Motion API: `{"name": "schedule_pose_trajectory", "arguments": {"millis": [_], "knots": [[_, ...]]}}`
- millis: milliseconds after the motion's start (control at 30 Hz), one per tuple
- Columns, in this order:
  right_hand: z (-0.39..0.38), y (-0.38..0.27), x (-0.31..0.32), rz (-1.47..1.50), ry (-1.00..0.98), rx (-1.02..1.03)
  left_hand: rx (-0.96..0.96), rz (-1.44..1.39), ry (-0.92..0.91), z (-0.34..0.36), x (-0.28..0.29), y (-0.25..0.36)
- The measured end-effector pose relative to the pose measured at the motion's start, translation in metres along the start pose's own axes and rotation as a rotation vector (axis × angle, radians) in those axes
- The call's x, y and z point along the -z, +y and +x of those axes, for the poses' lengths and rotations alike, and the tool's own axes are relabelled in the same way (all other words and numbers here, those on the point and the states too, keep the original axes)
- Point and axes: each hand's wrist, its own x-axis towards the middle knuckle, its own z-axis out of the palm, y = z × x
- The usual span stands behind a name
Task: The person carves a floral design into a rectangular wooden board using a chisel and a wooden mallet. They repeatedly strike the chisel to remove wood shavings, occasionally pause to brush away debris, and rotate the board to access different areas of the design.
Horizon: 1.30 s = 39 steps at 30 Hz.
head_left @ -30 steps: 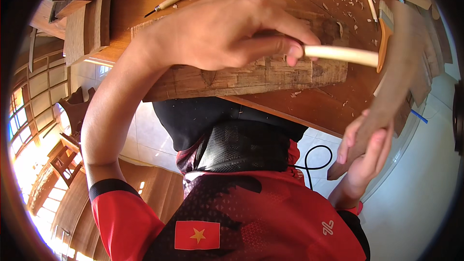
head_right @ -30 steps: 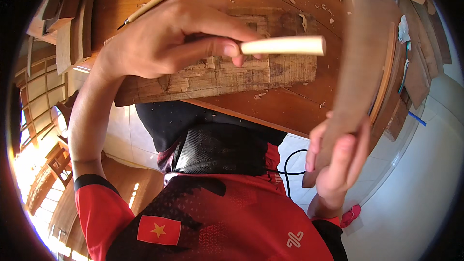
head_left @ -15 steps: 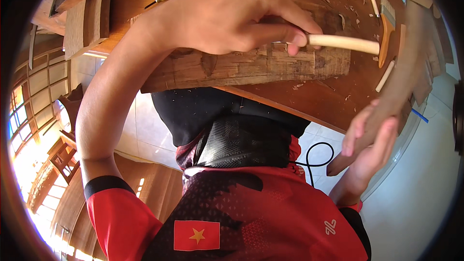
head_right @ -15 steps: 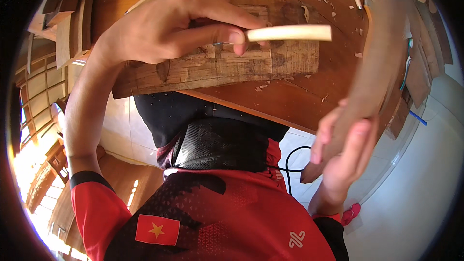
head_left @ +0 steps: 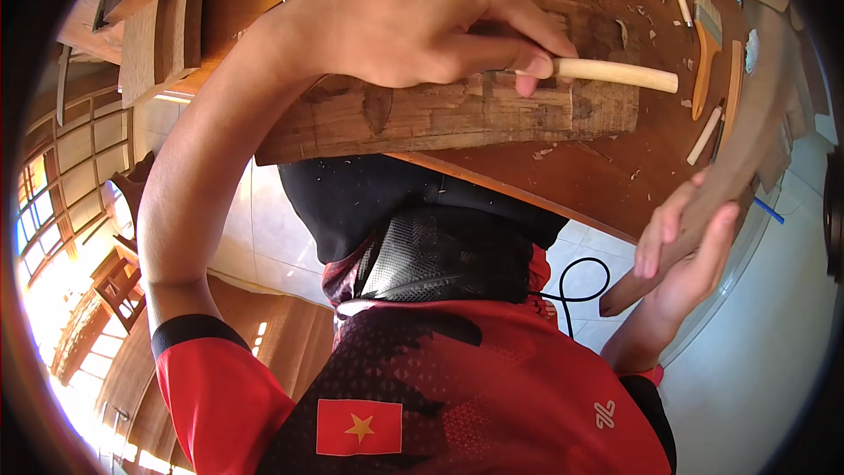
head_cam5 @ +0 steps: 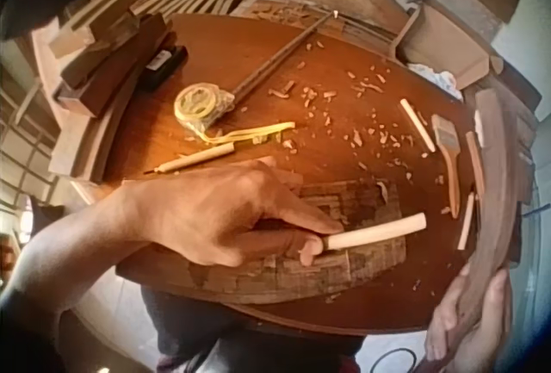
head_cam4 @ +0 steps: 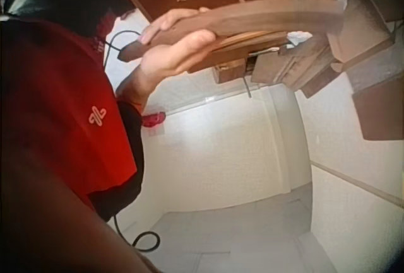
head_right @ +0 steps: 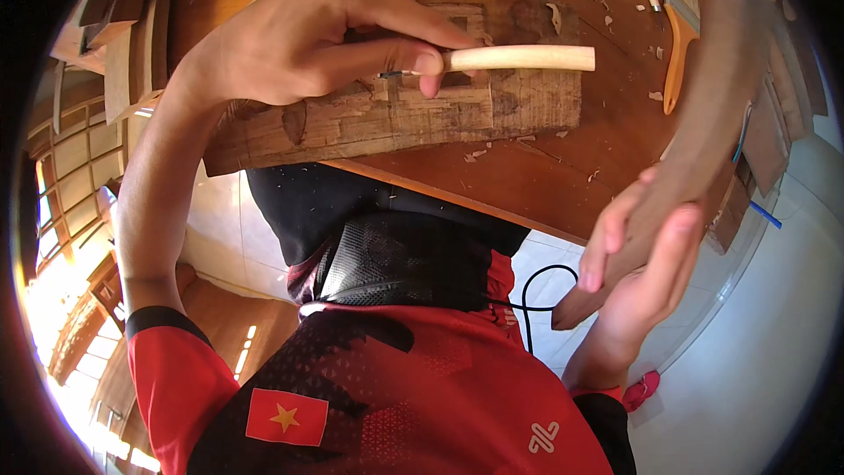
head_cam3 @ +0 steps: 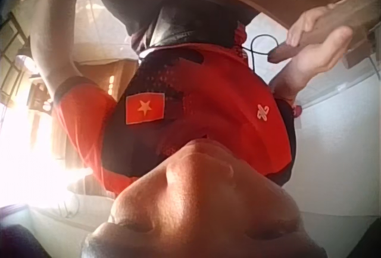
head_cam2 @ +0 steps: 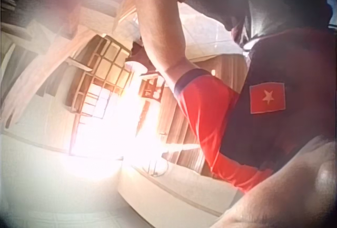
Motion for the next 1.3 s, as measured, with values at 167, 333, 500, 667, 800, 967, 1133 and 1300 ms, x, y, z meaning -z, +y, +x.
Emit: {"name": "schedule_pose_trajectory", "arguments": {"millis": [167,333,500,667,800,967,1133,1300], "knots": [[0.001,0.010,0.005,-0.210,-0.192,-0.063,-0.055,0.265,-0.022,0.002,0.009,0.009],[0.003,0.011,0.000,-0.315,-0.294,-0.065,0.044,0.201,-0.045,-0.001,0.010,0.008],[0.003,0.012,-0.003,0.041,-0.043,-0.025,-0.010,0.210,-0.010,-0.001,0.009,0.010],[0.000,0.012,-0.001,-0.015,-0.089,-0.072,0.121,0.040,-0.004,-0.005,0.005,0.008],[0.002,0.013,-0.006,-0.221,-0.285,-0.099,0.073,0.239,-0.066,-0.001,0.017,0.032],[0.002,0.021,0.004,-0.158,-0.143,-0.023,0.084,0.235,-0.134,0.003,0.022,0.028],[0.003,0.013,-0.005,0.017,-0.059,-0.032,0.086,0.168,-0.032,0.000,0.011,0.012],[0.000,0.015,-0.002,-0.106,-0.183,-0.081,0.140,0.326,0.008,0.002,0.005,0.027]]}}
